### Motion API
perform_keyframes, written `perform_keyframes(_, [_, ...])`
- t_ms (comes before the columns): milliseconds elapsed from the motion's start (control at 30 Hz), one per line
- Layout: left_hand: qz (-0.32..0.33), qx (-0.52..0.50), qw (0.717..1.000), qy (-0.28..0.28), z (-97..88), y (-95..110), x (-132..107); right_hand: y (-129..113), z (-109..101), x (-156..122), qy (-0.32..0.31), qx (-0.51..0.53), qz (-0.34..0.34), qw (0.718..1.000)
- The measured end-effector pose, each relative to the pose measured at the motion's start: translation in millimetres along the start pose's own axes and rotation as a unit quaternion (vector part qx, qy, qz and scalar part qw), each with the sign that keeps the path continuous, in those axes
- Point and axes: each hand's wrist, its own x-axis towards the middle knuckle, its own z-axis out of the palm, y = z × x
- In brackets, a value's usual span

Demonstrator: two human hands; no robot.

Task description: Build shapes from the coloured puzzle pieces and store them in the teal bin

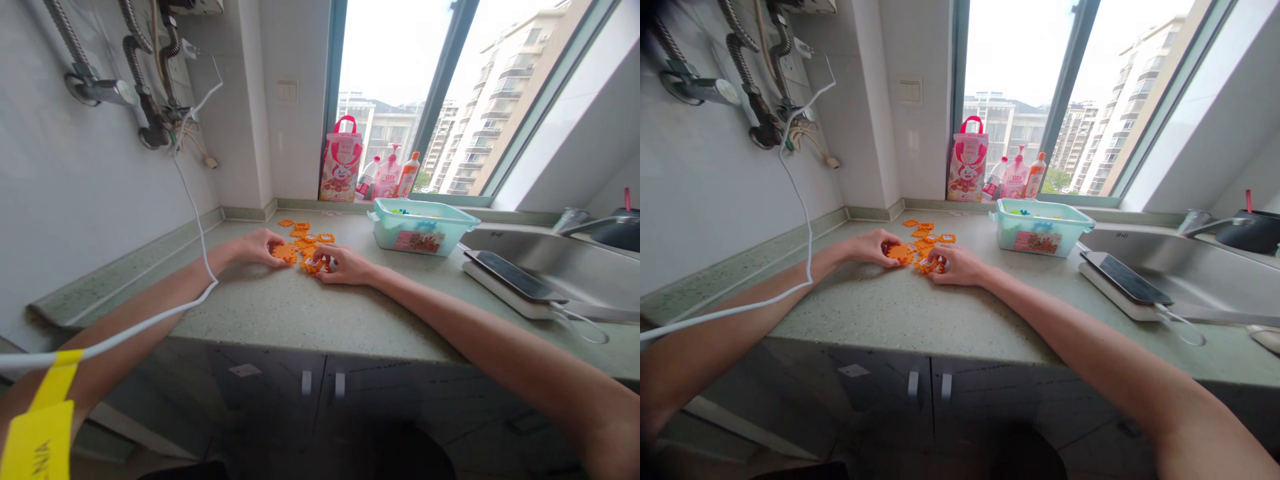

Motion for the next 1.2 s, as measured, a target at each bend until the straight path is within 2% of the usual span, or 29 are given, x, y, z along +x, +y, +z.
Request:
perform_keyframes(100, [-0.009, -0.003, 1.0, 0.015, -2.8, -8, 2, -1, -2, -2, -0.001, -0.019, -0.028, 0.999])
perform_keyframes(233, [-0.015, 0.024, 0.999, 0.037, -5.6, -10, 1, -2, -6, -3, -0.008, -0.011, -0.045, 0.999])
perform_keyframes(433, [-0.019, 0.051, 0.998, 0.013, -2.7, 0, 1, -3, -9, -4, -0.023, -0.031, -0.039, 0.998])
perform_keyframes(633, [-0.027, 0.046, 0.999, -0.011, 1.6, 16, 2, -2, -7, -6, 0.004, -0.011, -0.051, 0.999])
perform_keyframes(733, [-0.016, 0.054, 0.998, -0.02, 3.6, 19, 1, 7, -7, -5, 0.053, 0.026, -0.041, 0.997])
perform_keyframes(833, [-0.018, 0.045, 0.999, -0.014, 4.2, 14, 2, 22, -9, -3, 0.163, 0.07, 0.007, 0.984])
perform_keyframes(900, [-0.026, 0.038, 0.999, 0.021, 3.8, 9, 5, 33, -10, 0, 0.237, 0.074, 0.053, 0.967])
perform_keyframes(967, [-0.047, 0.047, 0.994, 0.084, 3.8, 4, 10, 43, -9, 2, 0.272, 0.061, 0.089, 0.956])
perform_keyframes(1033, [-0.086, 0.076, 0.982, 0.153, 5.6, 1, 16, 50, -7, 3, 0.259, 0.04, 0.113, 0.958])
perform_keyframes(1067, [-0.107, 0.091, 0.975, 0.174, 7.4, 0, 19, 53, -6, 3, 0.233, 0.028, 0.119, 0.965])
perform_keyframes(1133, [-0.133, 0.11, 0.968, 0.182, 12.9, 1, 25, 56, -3, 3, 0.155, 0.001, 0.125, 0.98])
perform_keyframes(1200, [-0.128, 0.118, 0.971, 0.166, 19.6, 2, 29, 57, -2, 3, 0.087, -0.024, 0.126, 0.988])
